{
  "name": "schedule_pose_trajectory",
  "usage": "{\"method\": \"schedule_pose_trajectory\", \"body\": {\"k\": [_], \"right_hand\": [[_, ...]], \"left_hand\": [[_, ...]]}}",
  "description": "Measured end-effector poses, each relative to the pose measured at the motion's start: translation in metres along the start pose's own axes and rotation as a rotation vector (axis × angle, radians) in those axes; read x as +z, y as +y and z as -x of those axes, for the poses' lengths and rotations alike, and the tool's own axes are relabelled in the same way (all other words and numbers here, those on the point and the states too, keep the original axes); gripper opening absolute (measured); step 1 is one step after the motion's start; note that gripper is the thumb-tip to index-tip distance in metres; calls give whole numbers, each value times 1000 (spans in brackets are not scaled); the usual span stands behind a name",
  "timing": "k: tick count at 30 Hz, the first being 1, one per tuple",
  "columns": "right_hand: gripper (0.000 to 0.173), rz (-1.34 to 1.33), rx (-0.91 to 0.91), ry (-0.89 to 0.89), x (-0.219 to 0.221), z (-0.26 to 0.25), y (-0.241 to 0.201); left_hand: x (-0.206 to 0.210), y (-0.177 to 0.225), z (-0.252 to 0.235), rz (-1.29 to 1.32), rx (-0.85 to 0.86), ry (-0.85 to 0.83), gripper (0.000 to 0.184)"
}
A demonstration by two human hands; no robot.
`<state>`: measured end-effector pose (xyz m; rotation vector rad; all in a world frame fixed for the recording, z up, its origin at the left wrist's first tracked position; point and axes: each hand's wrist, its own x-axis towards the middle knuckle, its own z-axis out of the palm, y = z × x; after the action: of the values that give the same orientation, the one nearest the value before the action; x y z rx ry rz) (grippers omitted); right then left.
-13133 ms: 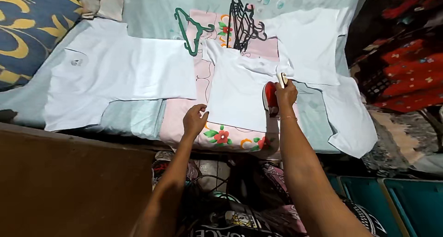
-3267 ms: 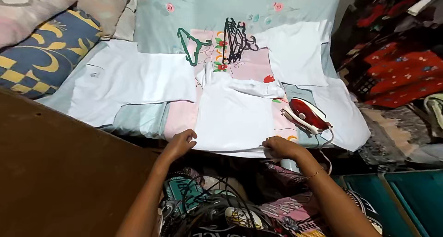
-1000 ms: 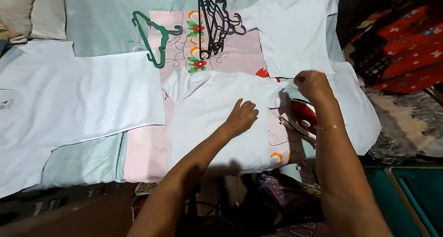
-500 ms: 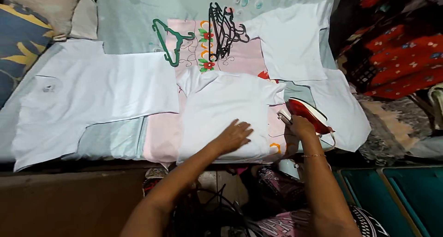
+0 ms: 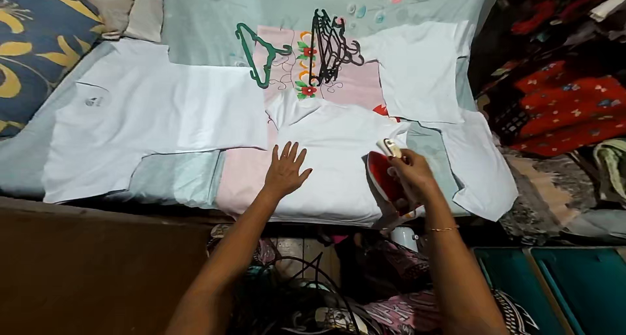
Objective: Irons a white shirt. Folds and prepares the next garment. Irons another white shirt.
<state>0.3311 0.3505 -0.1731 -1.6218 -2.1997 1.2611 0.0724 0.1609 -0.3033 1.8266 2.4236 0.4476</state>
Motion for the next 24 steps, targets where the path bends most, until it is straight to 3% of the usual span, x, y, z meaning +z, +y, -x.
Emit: {"method": "schedule_pose_trajectory", "body": {"k": [5, 11, 15, 18, 24], "right_hand": [[38, -67, -10, 206, 43, -43, 6], [44, -78, -42, 213, 44, -89, -9], [40, -83, -18, 99, 38, -66, -3], [37, -110, -45, 11, 31, -28, 17], [37, -64, -54, 47, 35, -8, 26]], "left_hand": [[4, -1, -1, -3, -3, 11, 64], [5, -1, -2, -26, -13, 14, 63], [-4, 2, -5, 15, -56, -38, 61], [-9, 4, -22, 125, -57, 100, 40], [-11, 29, -129, 181, 54, 69, 31]]}}
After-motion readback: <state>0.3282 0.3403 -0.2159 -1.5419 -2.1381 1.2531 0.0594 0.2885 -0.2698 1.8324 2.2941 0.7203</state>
